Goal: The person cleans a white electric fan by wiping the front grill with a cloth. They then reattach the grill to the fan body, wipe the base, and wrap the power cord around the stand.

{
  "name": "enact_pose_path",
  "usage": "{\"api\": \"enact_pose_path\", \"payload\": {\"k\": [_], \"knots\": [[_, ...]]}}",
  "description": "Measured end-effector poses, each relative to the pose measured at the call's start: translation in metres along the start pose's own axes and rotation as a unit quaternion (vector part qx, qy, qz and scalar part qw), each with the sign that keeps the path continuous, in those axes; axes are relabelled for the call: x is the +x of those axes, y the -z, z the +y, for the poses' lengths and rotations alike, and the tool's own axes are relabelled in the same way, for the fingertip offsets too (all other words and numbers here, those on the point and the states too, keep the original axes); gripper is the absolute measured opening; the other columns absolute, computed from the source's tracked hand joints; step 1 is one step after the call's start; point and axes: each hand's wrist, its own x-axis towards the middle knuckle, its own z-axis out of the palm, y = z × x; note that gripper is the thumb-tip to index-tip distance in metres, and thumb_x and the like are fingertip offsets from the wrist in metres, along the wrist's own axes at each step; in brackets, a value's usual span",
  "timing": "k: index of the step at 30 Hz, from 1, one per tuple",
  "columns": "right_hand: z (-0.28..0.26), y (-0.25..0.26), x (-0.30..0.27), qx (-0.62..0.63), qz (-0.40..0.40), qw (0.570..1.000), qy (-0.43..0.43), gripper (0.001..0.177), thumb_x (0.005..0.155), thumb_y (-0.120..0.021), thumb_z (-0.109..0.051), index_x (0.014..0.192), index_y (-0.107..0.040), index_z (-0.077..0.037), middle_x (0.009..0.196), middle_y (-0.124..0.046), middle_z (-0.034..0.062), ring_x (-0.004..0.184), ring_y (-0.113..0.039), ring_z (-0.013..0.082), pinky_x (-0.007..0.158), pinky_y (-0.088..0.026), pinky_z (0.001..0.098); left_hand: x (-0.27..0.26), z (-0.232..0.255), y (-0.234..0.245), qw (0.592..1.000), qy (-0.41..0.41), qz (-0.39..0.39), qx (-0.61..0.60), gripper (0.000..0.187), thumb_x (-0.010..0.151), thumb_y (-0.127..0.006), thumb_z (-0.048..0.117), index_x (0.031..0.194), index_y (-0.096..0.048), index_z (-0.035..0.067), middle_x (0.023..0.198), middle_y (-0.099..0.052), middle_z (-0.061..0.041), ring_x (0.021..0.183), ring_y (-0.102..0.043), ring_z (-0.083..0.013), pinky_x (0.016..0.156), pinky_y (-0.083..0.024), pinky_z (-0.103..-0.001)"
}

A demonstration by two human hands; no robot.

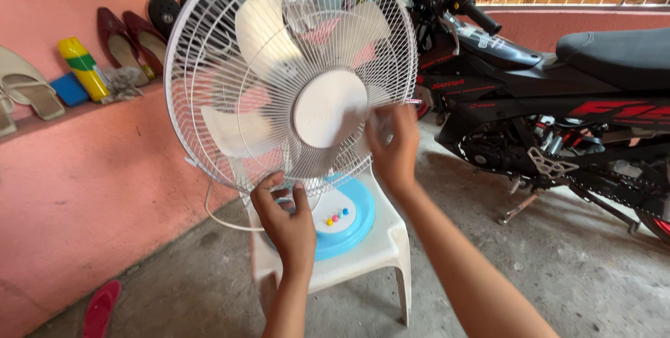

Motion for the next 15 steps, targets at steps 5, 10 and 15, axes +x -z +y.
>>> {"api": "enact_pose_path", "payload": {"k": [5, 10, 15], "knots": [[0.001, -0.006, 0.006, 0.03, -0.012, 0.999, 0.006, 0.019, 0.092, -0.075, -0.005, 0.107, -0.063, -0.002, 0.102, -0.066, 0.0149, 0.091, -0.065, 0.0311, 0.082, -0.052, 0.0404, -0.008, -0.013, 0.007, 0.999, 0.044, -0.014, -0.004, 0.036, 0.093, -0.069, 0.004, 0.125, -0.053, 0.004, 0.126, -0.055, -0.009, 0.103, -0.062, -0.0211, 0.079, -0.055, -0.034], [-0.015, -0.004, -0.088, -0.022, -0.192, 0.977, -0.089, 0.025, 0.084, -0.085, -0.022, 0.1, -0.075, -0.006, 0.088, -0.073, 0.0141, 0.077, -0.066, 0.0293, 0.082, -0.052, 0.0438, -0.035, -0.045, 0.015, 0.988, 0.114, -0.092, -0.047, 0.029, 0.094, -0.067, 0.005, 0.122, -0.059, 0.005, 0.12, -0.069, -0.006, 0.099, -0.068, -0.0193, 0.077, -0.055, -0.034], [0.016, 0.01, -0.158, 0.036, -0.206, 0.92, -0.331, 0.024, 0.085, -0.078, -0.018, 0.104, -0.073, -0.006, 0.099, -0.071, 0.0113, 0.079, -0.07, 0.026, 0.074, -0.057, 0.04, -0.077, -0.104, 0.022, 0.972, 0.133, -0.193, -0.021, 0.034, 0.088, -0.071, 0.006, 0.121, -0.061, 0.007, 0.116, -0.069, -0.008, 0.102, -0.068, -0.0198, 0.084, -0.057, -0.034]]}}
